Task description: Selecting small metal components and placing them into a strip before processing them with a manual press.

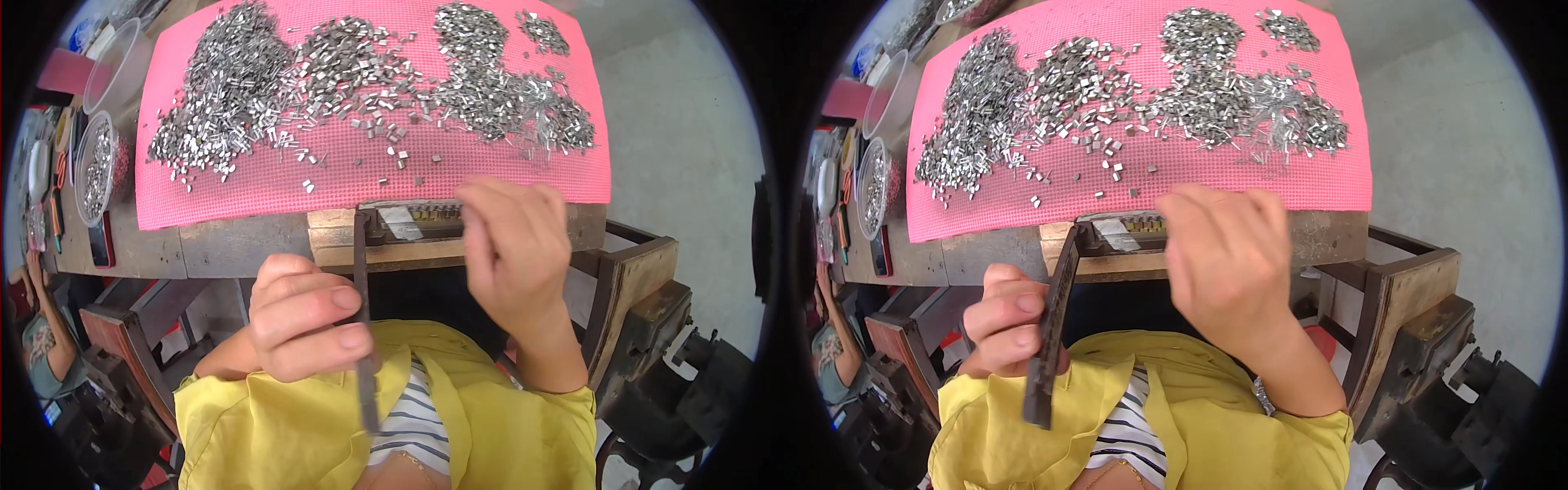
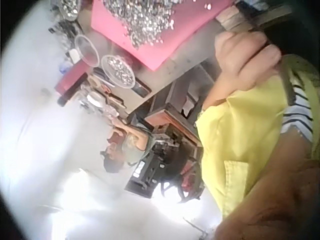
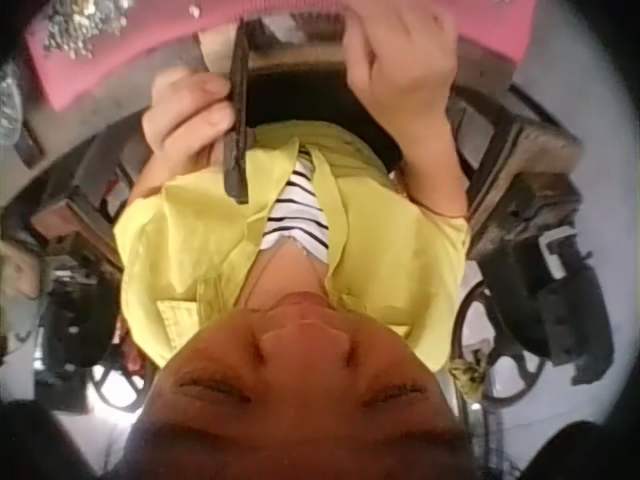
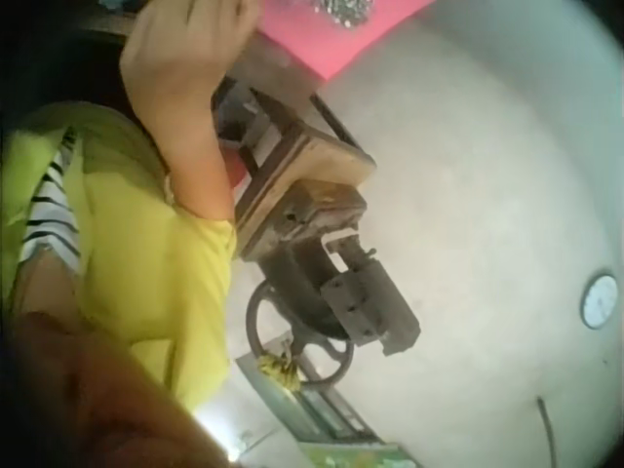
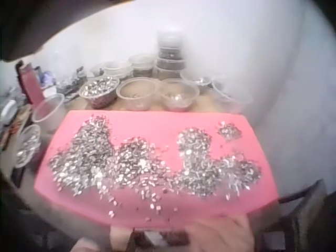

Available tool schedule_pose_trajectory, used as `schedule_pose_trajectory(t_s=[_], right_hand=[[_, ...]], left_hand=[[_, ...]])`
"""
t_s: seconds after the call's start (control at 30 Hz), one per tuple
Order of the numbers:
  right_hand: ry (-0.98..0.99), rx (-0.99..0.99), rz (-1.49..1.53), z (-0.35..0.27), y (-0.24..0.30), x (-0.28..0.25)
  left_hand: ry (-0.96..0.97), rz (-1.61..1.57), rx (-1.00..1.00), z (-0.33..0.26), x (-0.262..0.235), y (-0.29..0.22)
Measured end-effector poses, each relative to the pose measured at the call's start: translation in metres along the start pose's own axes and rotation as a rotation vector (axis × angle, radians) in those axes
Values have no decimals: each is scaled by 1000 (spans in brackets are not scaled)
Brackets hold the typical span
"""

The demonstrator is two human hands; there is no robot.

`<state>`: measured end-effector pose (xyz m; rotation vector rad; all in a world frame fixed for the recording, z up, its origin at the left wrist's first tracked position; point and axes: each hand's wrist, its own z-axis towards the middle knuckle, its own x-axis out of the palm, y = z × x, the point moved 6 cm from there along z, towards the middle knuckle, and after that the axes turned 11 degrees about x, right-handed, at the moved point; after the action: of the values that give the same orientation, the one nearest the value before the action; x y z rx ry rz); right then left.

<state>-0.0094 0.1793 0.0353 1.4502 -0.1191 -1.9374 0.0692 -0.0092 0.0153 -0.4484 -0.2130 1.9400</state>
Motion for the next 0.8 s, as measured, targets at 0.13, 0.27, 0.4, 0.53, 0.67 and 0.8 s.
schedule_pose_trajectory(t_s=[0.13,0.27,0.4,0.53,0.67,0.8], right_hand=[[-148,98,5,-16,-35,-19],[-194,307,55,-47,-64,-25],[-100,359,-65,-69,-71,-17],[-42,371,-120,-79,-69,-6],[-62,355,-100,-79,-65,-5],[-185,307,360,-78,-46,-14]], left_hand=[[184,145,79,20,21,-7],[492,278,156,37,63,-4],[650,339,55,35,99,15],[788,249,-153,36,101,28],[797,218,-182,39,86,39],[722,147,-264,32,83,39]])
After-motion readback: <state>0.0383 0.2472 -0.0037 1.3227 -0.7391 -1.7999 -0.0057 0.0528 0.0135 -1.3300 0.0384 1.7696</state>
